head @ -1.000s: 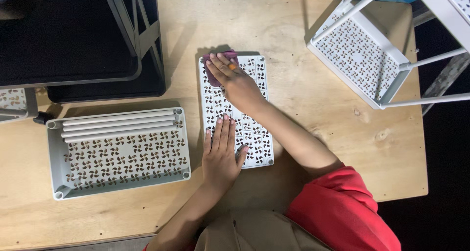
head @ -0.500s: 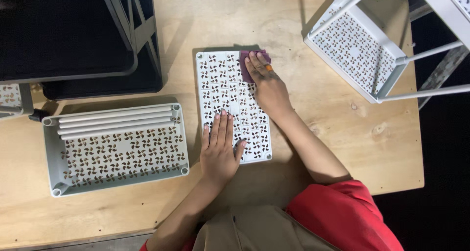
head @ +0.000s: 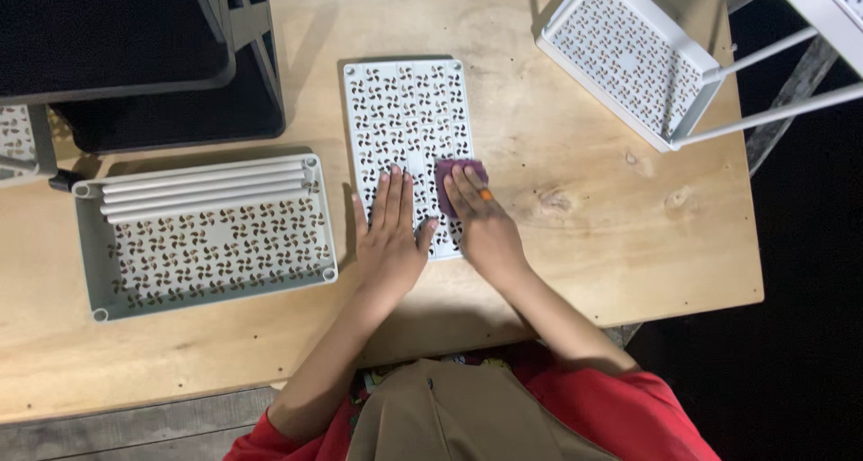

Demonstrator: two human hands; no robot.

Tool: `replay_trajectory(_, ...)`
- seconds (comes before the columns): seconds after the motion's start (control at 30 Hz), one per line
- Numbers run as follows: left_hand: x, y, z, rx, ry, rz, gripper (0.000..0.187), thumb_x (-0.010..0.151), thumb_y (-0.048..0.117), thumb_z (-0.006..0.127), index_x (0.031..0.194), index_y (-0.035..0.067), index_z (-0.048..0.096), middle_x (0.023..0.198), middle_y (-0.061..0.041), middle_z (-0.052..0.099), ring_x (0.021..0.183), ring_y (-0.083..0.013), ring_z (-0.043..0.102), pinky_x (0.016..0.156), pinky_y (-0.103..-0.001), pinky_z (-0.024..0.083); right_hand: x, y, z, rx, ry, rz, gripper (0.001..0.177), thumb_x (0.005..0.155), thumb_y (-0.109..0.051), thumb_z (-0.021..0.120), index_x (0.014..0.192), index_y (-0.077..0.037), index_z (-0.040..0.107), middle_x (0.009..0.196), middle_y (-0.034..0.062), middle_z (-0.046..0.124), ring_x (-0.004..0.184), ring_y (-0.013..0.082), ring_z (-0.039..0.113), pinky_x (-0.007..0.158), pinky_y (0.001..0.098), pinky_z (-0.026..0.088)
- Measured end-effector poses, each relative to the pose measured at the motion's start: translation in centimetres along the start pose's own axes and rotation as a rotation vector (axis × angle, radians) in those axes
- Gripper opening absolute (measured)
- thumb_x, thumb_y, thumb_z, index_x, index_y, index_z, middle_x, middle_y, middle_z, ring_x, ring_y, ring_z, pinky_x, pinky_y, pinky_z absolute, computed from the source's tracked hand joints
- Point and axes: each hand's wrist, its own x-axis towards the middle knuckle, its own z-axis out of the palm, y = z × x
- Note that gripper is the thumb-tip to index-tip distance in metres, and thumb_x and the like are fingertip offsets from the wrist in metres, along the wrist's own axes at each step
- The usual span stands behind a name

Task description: The person wipes a white perforated plastic tray with a purple cloth, then inserts white plastic poles into the tray's corner holes to form a frame. The person places the assembled tray onto a white shelving unit, then handles black plastic shoe rack components, stacking and aligning them on the table.

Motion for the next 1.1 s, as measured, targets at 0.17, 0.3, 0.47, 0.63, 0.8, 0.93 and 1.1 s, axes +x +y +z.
replay_trajectory(0.17, 0.0, -0.3, 0.2, -0.038, -0.033, -0.031, 0.072, 0.102, 0.046, 0.042, 0.160, 0.006, 0.029, 0.169, -0.010, 0.021, 0.157, -0.0212, 0.015, 0.124, -0.056, -0.001, -4.0, -1.8, -1.3, 0.081, -0.015, 0.036, 0.062, 0.083, -0.012, 0.075, 0.142, -0.001, 0.058, 0.152, 0.0183, 0.052, 0.141, 0.0322, 0.050, 0.107, 0.0386, 0.049)
replay_trajectory(0.3, 0.2, -1.4, 0.1, -0.264, -0.019, -0.047, 0.061, 0.110, 0.034, 0.033, 0.163, 0.004, 0.027, 0.173, -0.009, 0.022, 0.159, -0.0197, 0.017, 0.128, -0.051, 0.000, -4.9, -3.2, -1.1, 0.063, 0.038, 0.020, 0.055, 0.086, -0.016, 0.074, 0.137, 0.001, 0.062, 0.147, 0.0207, 0.056, 0.137, 0.0351, 0.054, 0.107, 0.0421, 0.050)
replay_trajectory(0.47, 0.5, -2.4, -0.4, -0.559, -0.012, -0.110, 0.055, 0.109, 0.032, 0.031, 0.161, 0.012, 0.034, 0.171, -0.005, 0.028, 0.159, -0.0182, 0.024, 0.130, -0.048, -0.001, -4.4, -5.7, 1.0, 0.058, 0.088, -0.074, 0.044, 0.101, -0.021, 0.068, 0.137, 0.005, 0.062, 0.146, 0.0265, 0.056, 0.135, 0.0411, 0.055, 0.106, 0.0458, 0.050)
replay_trajectory(0.63, 0.0, -3.1, -1.8, -0.942, 0.048, -0.139, 0.054, 0.108, 0.022, 0.037, 0.160, 0.008, 0.035, 0.169, -0.011, 0.031, 0.158, -0.0279, 0.025, 0.130, -0.046, 0.010, -3.4, -6.2, 2.0, 0.159, 0.066, -0.184, 0.043, 0.104, -0.015, 0.068, 0.141, 0.003, 0.059, 0.150, 0.0199, 0.055, 0.141, 0.0353, 0.054, 0.111, 0.0410, 0.048)
replay_trajectory(0.8, -0.7, -3.8, -1.8, -0.934, 0.074, -0.286, 0.057, 0.106, 0.016, 0.048, 0.160, 0.005, 0.031, 0.162, -0.020, 0.033, 0.154, -0.0305, 0.037, 0.128, -0.038, 0.029, -2.3, -3.2, 0.8, 0.431, 0.113, 0.038, 0.058, 0.094, 0.000, 0.068, 0.149, -0.005, 0.052, 0.159, 0.0123, 0.049, 0.146, 0.0339, 0.048, 0.109, 0.0383, 0.047)
replay_trajectory(0.93, -1.3, -2.7, -0.4, -0.650, 0.242, -0.250, 0.070, 0.098, 0.012, 0.051, 0.161, 0.001, 0.023, 0.167, -0.026, 0.019, 0.156, -0.0391, 0.024, 0.122, -0.040, 0.033, -2.2, -1.7, -0.2, 0.321, 0.114, 0.115, 0.079, 0.078, 0.009, 0.070, 0.151, -0.008, 0.047, 0.162, 0.0143, 0.039, 0.151, 0.0380, 0.032, 0.120, 0.0475, 0.033)
replay_trajectory(1.1, -1.0, -2.8, -0.1, -0.587, 0.154, -0.271, 0.072, 0.104, 0.017, 0.057, 0.161, -0.004, 0.016, 0.168, -0.027, 0.013, 0.157, -0.0415, 0.018, 0.127, -0.047, 0.023, -2.8, -2.0, -0.3, 0.444, 0.028, 0.206, 0.079, 0.079, 0.021, 0.050, 0.152, -0.010, 0.048, 0.164, 0.0139, 0.037, 0.156, 0.0329, 0.027, 0.125, 0.0433, 0.031)
